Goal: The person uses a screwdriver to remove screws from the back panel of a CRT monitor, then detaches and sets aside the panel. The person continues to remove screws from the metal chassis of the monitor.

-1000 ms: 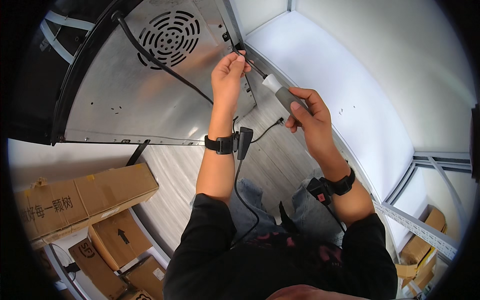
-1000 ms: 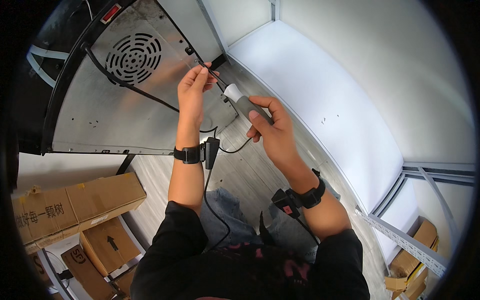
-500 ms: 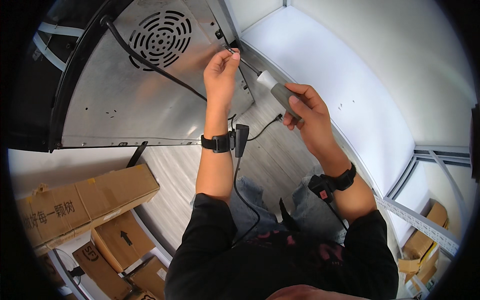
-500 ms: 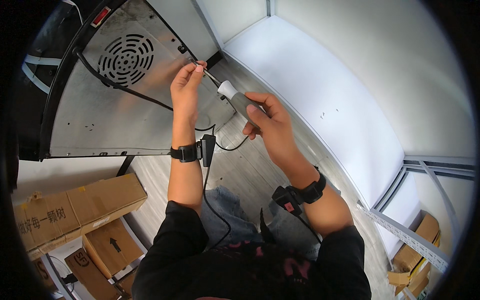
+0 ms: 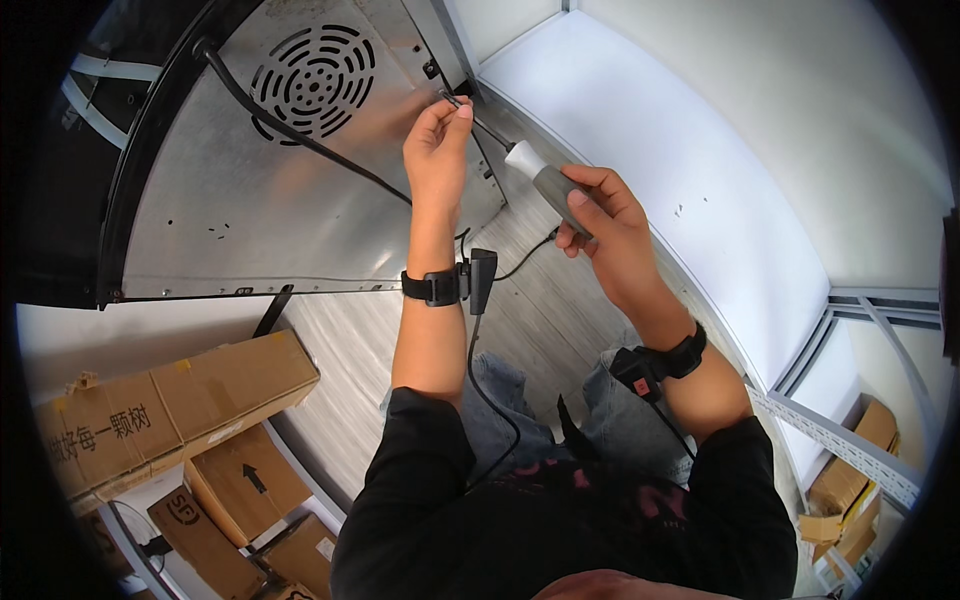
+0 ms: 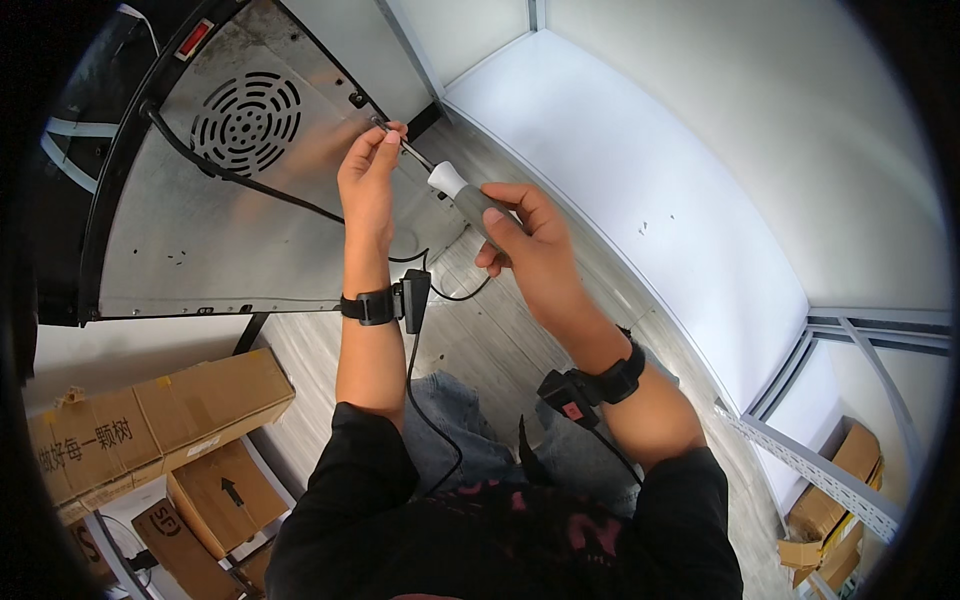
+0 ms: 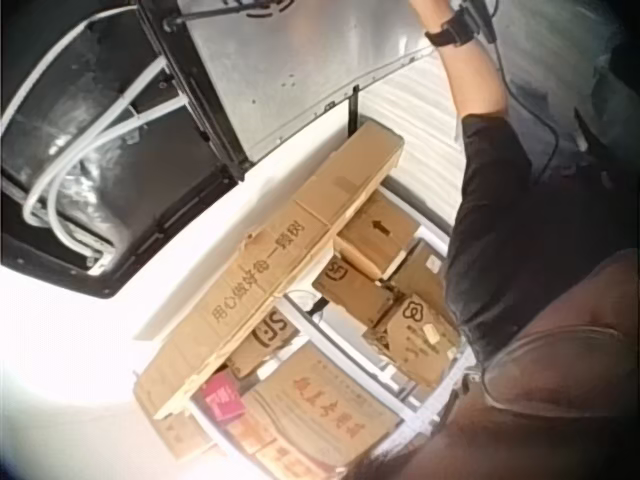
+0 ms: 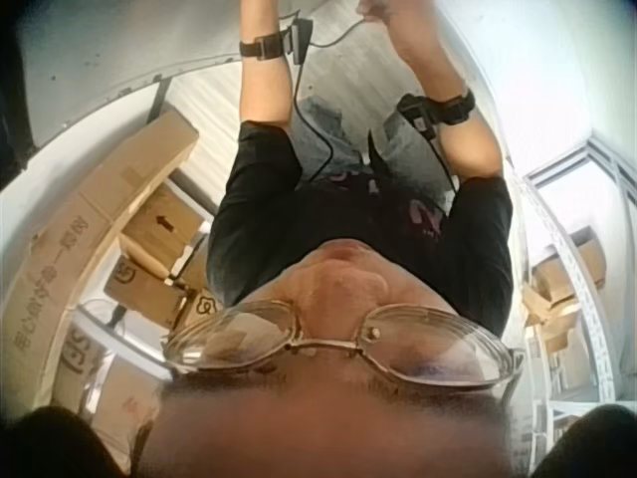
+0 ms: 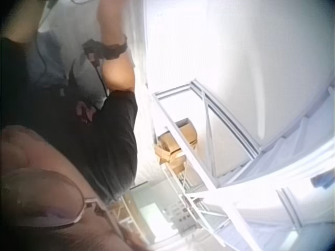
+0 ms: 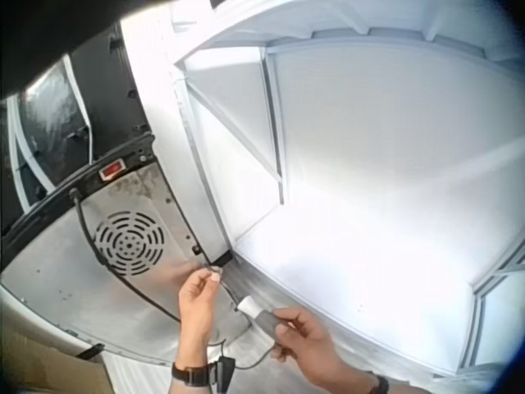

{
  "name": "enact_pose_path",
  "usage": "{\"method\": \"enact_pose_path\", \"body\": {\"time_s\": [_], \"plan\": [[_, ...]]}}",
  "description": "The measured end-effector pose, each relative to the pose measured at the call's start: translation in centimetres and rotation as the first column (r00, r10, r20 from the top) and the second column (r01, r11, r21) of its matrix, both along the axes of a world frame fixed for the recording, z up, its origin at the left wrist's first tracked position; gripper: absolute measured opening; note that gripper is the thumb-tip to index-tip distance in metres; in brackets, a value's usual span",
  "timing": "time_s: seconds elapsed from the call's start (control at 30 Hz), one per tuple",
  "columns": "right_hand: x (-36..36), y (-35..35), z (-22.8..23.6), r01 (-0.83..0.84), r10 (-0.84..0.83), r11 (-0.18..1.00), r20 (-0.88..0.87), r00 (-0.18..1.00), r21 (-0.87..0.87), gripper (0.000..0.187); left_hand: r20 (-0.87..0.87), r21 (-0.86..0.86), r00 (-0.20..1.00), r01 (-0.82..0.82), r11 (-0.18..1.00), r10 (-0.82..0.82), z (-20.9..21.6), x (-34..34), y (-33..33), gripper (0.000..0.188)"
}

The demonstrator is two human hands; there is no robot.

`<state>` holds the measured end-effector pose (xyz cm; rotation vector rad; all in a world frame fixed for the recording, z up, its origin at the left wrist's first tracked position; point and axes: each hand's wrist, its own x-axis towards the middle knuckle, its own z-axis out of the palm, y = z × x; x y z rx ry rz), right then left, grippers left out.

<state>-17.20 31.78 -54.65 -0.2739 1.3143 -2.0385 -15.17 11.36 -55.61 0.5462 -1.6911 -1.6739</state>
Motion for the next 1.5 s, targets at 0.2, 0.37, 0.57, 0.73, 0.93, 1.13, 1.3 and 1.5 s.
{"method": "enact_pose_path", "body": {"time_s": [0.2, 0.37, 0.57, 0.73, 0.93, 1.13, 1.3, 1.5], "plan": [[0.8, -0.2, 0.1, 0.04, -0.014, 0.994, -0.241, 0.97, 0.101, 0.025, 0.004, -0.014, 1.0, 0.024, 1.0, -0.024, 0.0, 0.1, 0.0, 0.019], [0.7, -0.8, -1.3, 0.245, -0.131, 0.968, -0.712, 0.69, 0.06, 0.029, 0.057, -0.07, 0.998, 0.033, 0.997, -0.029, 0.3, 0.1, 0.0, 0.021], [1.0, -1.0, -0.3, 0.352, -0.123, 0.934, -0.877, 0.465, 0.056, 0.027, 0.154, 0.16, 0.973, 0.149, 0.976, -0.174, 2.2, 0.7, 1.1, 0.023], [1.1, -0.7, -0.2, 0.313, -0.034, 0.938, -0.855, 0.518, 0.153, 0.03, 0.103, 0.292, 0.969, 0.187, 0.938, -0.225, 2.5, 0.9, 1.3, 0.02], [1.0, -0.7, -0.7, 0.305, -0.07, 0.938, -0.776, 0.627, 0.162, 0.041, 0.08, 0.306, 0.968, 0.203, 0.93, -0.238, 2.2, 0.7, 1.1, 0.022], [0.3, -0.9, -0.6, 0.372, -0.108, 0.928, -0.967, 0.231, -0.015, 0.04, 0.135, 0.31, 0.946, 0.242, 0.919, -0.295, 2.8, 1.0, 2.4, 0.025], [0.7, -0.9, 0.6, 0.387, -0.184, 0.922, -0.907, 0.379, -0.025, 0.038, 0.129, 0.325, 0.924, 0.302, 0.896, -0.359, 2.3, 1.1, 2.1, 0.026], [0.5, -0.7, -0.4, 0.397, -0.104, 0.912, -0.879, 0.464, 0.101, 0.036, 0.077, 0.372, 0.932, 0.302, 0.878, -0.353, 2.2, 0.6, 2.6, 0.025]]}}
